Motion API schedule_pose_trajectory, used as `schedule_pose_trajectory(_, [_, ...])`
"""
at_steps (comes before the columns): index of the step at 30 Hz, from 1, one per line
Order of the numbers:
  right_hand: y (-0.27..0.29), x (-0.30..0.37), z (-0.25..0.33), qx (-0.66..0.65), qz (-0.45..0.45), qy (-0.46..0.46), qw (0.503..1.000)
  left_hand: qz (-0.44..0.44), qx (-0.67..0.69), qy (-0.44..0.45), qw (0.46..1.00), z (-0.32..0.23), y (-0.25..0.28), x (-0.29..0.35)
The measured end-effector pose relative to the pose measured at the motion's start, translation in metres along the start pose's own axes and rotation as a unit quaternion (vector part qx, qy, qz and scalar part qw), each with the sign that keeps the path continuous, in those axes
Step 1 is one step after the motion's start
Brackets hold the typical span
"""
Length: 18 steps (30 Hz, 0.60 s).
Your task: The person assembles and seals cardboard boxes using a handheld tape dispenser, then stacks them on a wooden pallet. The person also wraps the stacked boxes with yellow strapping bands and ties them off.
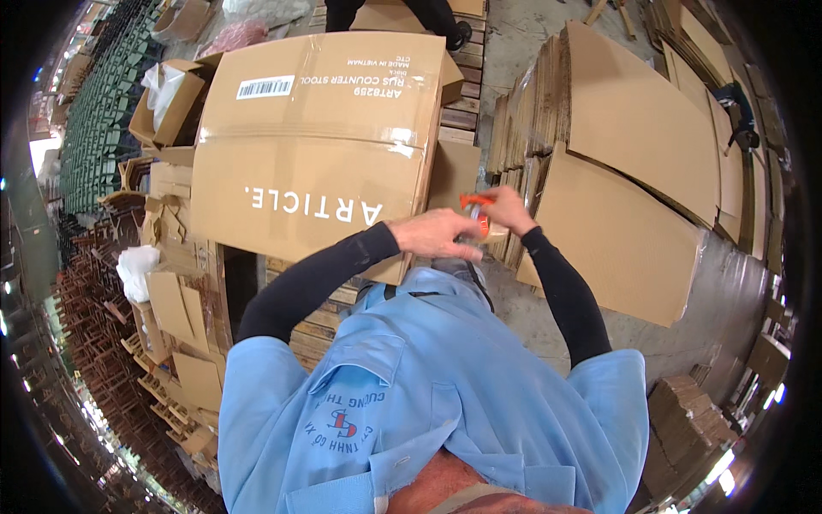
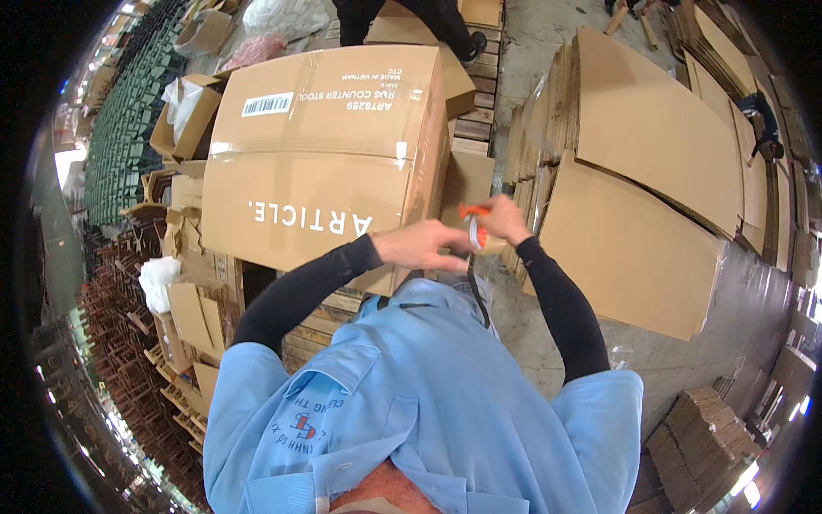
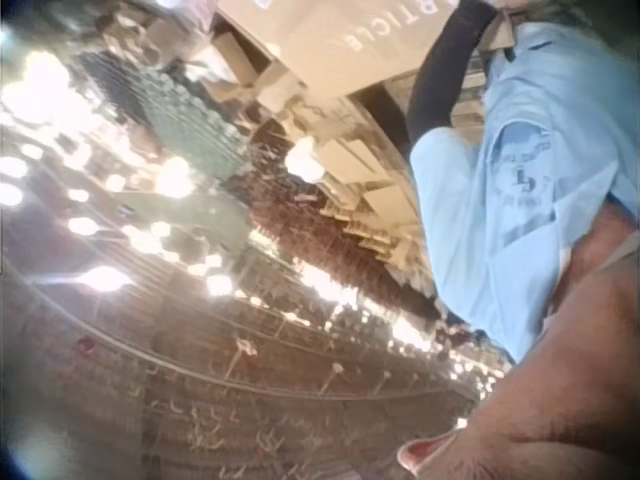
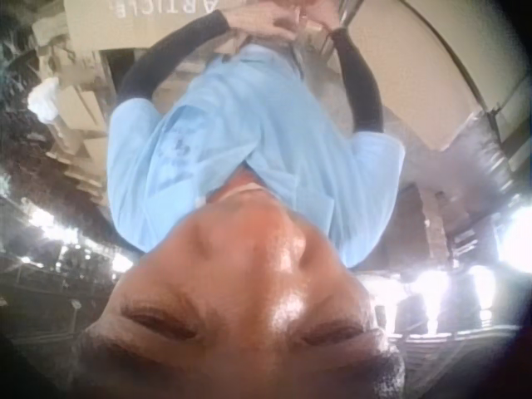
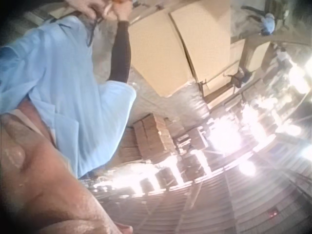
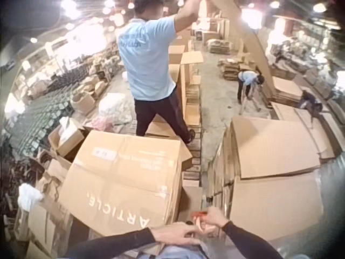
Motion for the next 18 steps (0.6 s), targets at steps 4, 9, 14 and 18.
schedule_pose_trajectory(4, [0.098,-0.018,0.032,-0.245,-0.199,-0.073,0.946,-0.313,0.122,-0.053,0.94,-0.002,0.102,0.015])
schedule_pose_trajectory(9, [0.208,-0.053,0.133,-0.235,-0.405,0.044,0.883,-0.503,0.007,-0.025,0.864,0.051,0.209,0.024])
schedule_pose_trajectory(14, [0.219,-0.123,0.214,0.0,-0.358,-0.009,0.934,-0.568,-0.124,-0.117,0.805,0.088,0.221,0.028])
schedule_pose_trajectory(18, [0.167,-0.182,0.203,0.145,-0.234,-0.062,0.959,-0.547,-0.077,-0.104,0.827,0.095,0.213,0.025])
Point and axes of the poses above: each hand's wrist, its own x-axis away from the middle knuckle, its own y-axis out of the back of the hand, z = x × y, the point moved 7 cm from there along -x, towards the middle knuckle, and after that the axes turned 12 degrees about -z, right-handed, at the moved point
